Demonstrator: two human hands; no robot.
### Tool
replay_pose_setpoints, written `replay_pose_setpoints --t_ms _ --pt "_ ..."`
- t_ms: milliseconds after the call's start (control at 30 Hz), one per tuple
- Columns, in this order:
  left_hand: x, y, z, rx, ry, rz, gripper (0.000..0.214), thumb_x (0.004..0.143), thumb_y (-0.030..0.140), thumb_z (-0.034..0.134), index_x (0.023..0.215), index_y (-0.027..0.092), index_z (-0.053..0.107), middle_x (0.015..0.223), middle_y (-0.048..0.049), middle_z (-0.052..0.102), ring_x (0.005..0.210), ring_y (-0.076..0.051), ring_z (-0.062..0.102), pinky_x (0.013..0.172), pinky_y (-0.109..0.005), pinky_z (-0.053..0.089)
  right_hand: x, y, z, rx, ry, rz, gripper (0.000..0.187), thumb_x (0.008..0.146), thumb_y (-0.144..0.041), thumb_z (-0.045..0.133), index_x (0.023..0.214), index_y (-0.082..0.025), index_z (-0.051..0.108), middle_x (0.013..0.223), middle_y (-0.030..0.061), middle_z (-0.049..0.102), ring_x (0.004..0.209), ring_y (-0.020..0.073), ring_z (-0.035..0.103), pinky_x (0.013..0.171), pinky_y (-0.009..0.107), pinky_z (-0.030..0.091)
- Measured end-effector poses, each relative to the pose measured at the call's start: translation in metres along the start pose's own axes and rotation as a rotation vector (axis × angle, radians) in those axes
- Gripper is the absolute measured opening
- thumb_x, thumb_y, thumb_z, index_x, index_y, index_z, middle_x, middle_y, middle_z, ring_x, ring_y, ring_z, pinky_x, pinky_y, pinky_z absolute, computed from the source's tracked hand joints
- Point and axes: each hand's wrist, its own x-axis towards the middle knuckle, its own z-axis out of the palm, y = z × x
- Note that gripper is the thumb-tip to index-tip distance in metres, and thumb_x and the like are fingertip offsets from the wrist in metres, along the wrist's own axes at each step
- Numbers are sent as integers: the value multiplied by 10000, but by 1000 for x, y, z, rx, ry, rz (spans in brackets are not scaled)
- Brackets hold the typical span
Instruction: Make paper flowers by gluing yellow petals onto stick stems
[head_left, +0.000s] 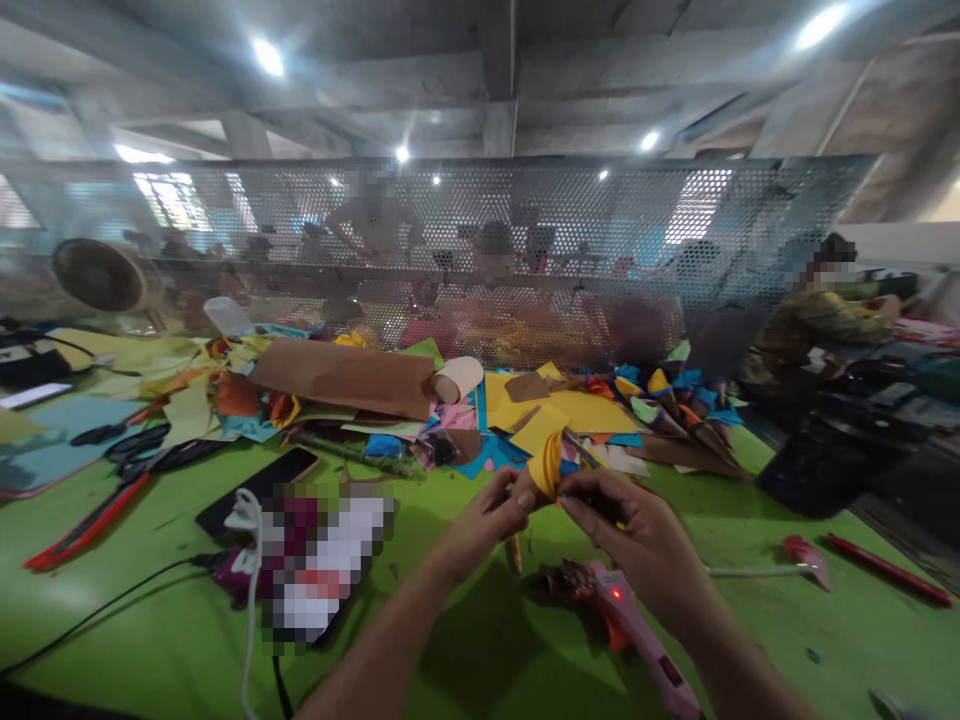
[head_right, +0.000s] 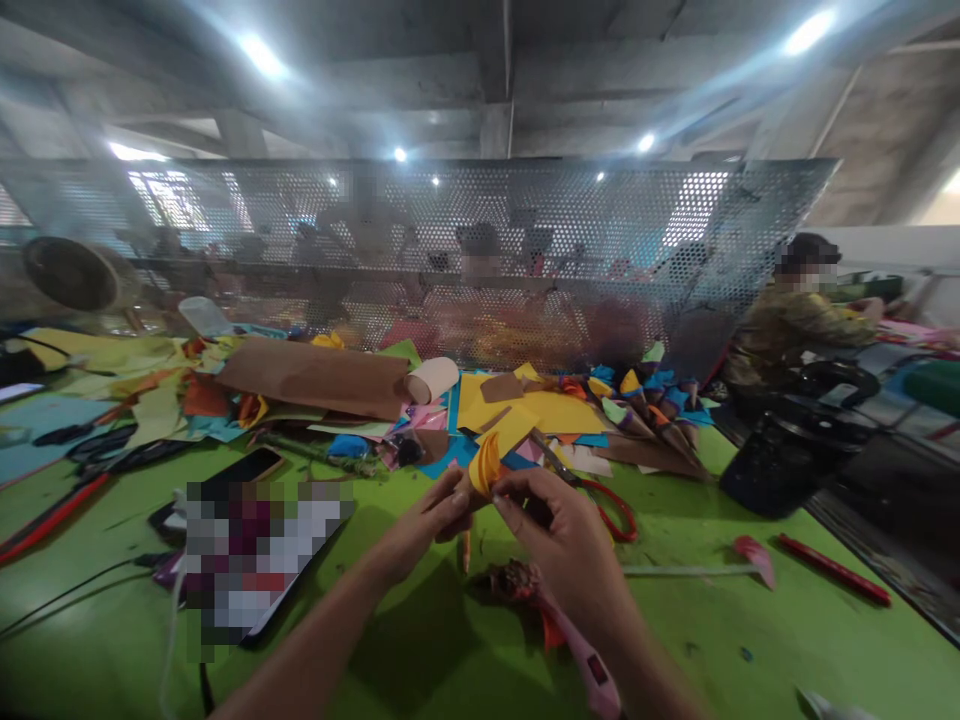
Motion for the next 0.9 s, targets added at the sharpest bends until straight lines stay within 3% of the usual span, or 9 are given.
replay_pose_setpoints --t_ms 133,233,367,600,900 --pt "-1 6 2 -68 -27 57 564 655 459 823 1038 216 489 925 17 513 844 -124 463 747 -231 348 0 6 -3 16 42 29 198 835 -374 641 921 -202 686 810 30 677 688 163 596 566 244 451" --pt "-1 7 2 -58 -10 55 494 729 472 772 1037 220 478 825 45 472 727 -88 415 670 -209 323 0 10 -6 15 60 49 237 826 -403 641 930 -195 684 779 22 648 606 135 526 502 235 389" --pt "2 2 -3 -65 -5 100 439 779 498 722 1027 200 517 739 53 450 631 -74 382 595 -215 299 1 12 -7 12 95 73 249 816 -412 638 915 -188 688 725 5 606 578 122 469 504 237 365" --pt "4 2 -14 -157 31 135 439 752 503 749 990 152 636 825 -40 613 723 -136 557 700 -284 399 -1 21 -15 17 141 58 272 813 -438 641 926 -195 688 740 14 615 581 123 466 478 229 337" --pt "8 -1 -31 -316 26 138 515 732 489 777 1069 105 714 756 -48 615 671 -95 528 615 -217 380 1 40 -30 -24 155 53 372 801 -518 647 947 -181 703 770 46 658 598 146 524 503 238 422"
